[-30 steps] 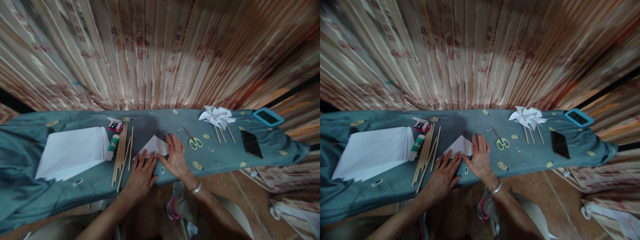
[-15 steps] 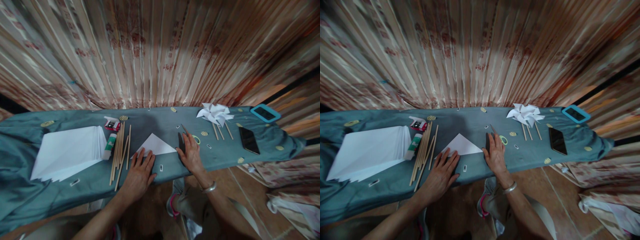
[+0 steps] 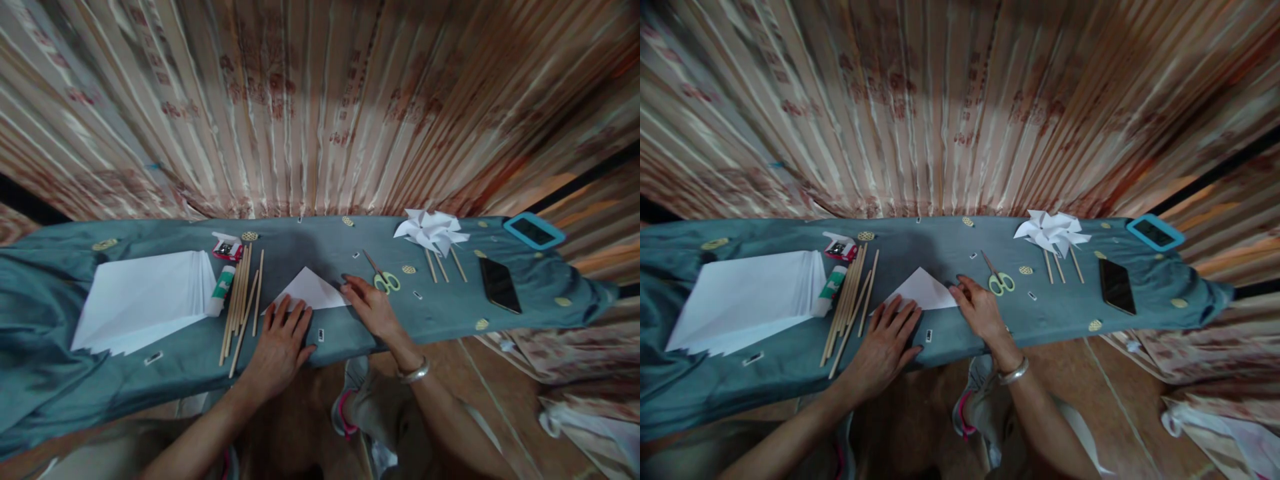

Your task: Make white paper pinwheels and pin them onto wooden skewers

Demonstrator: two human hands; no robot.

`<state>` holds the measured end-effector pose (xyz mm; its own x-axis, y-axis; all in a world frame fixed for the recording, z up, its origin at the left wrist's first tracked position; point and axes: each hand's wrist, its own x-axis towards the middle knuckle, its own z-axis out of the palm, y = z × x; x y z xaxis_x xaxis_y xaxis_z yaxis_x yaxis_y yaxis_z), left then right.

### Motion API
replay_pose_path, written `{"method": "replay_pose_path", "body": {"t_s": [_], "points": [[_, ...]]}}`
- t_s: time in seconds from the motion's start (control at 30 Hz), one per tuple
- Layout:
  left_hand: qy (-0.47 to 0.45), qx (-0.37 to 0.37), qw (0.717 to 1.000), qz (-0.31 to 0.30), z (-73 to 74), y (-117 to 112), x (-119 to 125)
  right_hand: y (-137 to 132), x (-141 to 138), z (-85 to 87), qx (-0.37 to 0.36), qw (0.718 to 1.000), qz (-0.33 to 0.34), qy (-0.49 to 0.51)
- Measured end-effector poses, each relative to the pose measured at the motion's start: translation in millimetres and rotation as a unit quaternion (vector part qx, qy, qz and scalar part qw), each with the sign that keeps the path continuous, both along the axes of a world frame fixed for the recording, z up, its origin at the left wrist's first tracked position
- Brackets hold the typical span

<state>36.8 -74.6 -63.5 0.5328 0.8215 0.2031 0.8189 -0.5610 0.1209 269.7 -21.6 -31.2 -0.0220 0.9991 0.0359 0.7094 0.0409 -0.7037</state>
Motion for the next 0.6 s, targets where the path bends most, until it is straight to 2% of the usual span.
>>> {"method": "replay_pose_path", "body": {"t_s": [0.17, 0.3, 0.47, 0.6], "points": [[-0.016, 0.003, 1.0, 0.011, 1.5, 0.6, 2.3, 7.8, 2.3, -9.1, -0.053, 0.996, -0.007, 0.077], [-0.025, -0.006, 1.0, 0.007, 3.6, 2.4, 4.8, 4.0, 12.5, -13.7, -0.121, 0.975, 0.013, 0.183], [-0.029, -0.035, 0.998, -0.043, 3.2, 3.3, 13.2, -9.5, 36.9, 0.0, -0.219, 0.929, 0.06, 0.292], [-0.031, -0.054, 0.996, -0.067, 1.8, 3.0, 18.4, -17.2, 52.9, 9.4, -0.249, 0.92, 0.054, 0.298]]}}
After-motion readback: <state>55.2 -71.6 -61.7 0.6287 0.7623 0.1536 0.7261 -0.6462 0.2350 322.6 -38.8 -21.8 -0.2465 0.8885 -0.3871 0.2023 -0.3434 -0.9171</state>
